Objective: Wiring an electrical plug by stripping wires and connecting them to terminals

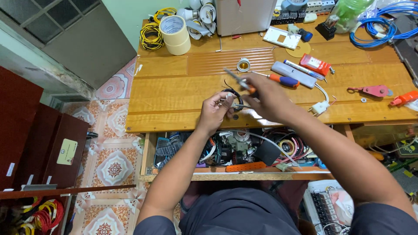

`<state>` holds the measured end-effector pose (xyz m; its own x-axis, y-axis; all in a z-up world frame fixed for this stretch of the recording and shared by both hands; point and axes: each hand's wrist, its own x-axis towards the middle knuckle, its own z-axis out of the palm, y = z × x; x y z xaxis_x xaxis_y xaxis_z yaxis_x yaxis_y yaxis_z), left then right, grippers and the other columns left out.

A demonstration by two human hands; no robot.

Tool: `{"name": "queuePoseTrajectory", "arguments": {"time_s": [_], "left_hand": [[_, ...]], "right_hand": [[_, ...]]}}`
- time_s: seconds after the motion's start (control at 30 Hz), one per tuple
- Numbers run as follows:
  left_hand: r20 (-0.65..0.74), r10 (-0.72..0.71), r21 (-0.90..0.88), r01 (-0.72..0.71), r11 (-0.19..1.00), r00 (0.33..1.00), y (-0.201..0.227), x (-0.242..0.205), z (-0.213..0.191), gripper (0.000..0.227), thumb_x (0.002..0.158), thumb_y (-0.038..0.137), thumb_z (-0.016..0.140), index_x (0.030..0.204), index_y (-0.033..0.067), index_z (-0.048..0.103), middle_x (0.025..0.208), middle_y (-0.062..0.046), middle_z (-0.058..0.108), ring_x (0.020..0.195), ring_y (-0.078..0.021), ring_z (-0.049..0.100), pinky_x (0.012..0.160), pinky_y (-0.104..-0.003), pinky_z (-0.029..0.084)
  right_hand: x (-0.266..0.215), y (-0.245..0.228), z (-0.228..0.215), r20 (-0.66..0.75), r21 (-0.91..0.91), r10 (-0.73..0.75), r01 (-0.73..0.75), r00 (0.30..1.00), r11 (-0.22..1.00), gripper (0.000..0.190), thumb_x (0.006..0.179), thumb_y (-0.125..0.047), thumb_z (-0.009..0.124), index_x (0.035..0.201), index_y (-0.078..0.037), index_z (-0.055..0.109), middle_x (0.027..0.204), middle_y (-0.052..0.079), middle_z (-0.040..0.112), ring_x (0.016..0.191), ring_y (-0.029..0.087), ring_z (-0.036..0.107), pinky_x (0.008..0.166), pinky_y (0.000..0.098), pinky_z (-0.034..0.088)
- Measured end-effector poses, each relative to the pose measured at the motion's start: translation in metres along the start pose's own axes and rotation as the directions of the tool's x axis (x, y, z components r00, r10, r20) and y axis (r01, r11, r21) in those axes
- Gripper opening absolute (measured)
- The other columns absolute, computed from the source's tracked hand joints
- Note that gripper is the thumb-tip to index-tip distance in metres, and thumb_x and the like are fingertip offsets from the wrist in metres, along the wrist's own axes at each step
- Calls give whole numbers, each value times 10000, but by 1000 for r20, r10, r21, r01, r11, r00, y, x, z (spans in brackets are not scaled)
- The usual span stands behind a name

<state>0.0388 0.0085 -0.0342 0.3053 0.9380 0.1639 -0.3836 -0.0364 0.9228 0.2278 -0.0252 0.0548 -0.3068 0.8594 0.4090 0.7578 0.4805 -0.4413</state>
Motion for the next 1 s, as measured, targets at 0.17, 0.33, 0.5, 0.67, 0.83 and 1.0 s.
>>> {"name": "queuePoseTrajectory", "arguments": {"time_s": [0.17, 0.33, 0.5, 0.67, 0.83, 1.0], "left_hand": [[7, 40, 22, -40, 999, 999, -5, 5, -7, 135, 1023, 166, 664, 989, 53, 729, 629, -99, 635, 509, -162, 669, 477, -239, 546], [1, 72, -2, -72, 997, 997, -12, 8, -12, 164, 1038, 174, 645, 993, 41, 731, 667, -103, 627, 532, -177, 678, 509, -246, 551], [34, 31, -12, -31, 999, 999, -8, 6, -11, 171, 1053, 160, 617, 1078, 19, 710, 653, -109, 630, 531, -182, 676, 520, -246, 559], [56, -17, 13, 16, 1000, 998, -8, 5, -10, 149, 1034, 161, 642, 1032, 21, 691, 670, -122, 679, 520, -164, 675, 495, -228, 554], [34, 4, -24, -3, 1000, 999, 1, 6, -10, 259, 1013, 162, 691, 1210, 0, 648, 914, -118, 667, 650, -153, 703, 548, -244, 611], [0, -24, -62, 24, 998, 1000, -12, 11, -20, 301, 984, 150, 726, 1191, -47, 630, 968, -98, 635, 710, -172, 741, 594, -239, 665]], "right_hand": [[32, -37, 2, 82, 156, 26, -38, 996, 987, 441, 870, -105, 724, 1262, -159, 530, 988, 183, 693, 978, 478, 681, 809, 600, 539], [38, -33, 7, 146, 178, 33, -59, 989, 982, 464, 854, -71, 696, 1270, -174, 517, 982, 157, 706, 981, 460, 685, 819, 577, 549], [32, -23, 9, 181, 142, 12, -38, 983, 989, 464, 861, -57, 684, 1291, -137, 528, 1011, 221, 689, 1005, 487, 664, 831, 607, 542], [32, -13, 13, 217, 56, -29, 17, 976, 998, 497, 849, -37, 689, 1318, -114, 544, 1069, 212, 682, 1032, 483, 664, 871, 604, 545], [27, 10, 3, 207, -7, 57, -57, 977, 998, 537, 867, -138, 722, 1369, -121, 530, 1119, 213, 666, 1088, 456, 650, 906, 590, 537], [16, 75, -8, 253, -295, 260, -182, 932, 938, 645, 822, -221, 789, 1410, -101, 553, 1179, 184, 688, 1100, 441, 672, 912, 586, 547]]}}
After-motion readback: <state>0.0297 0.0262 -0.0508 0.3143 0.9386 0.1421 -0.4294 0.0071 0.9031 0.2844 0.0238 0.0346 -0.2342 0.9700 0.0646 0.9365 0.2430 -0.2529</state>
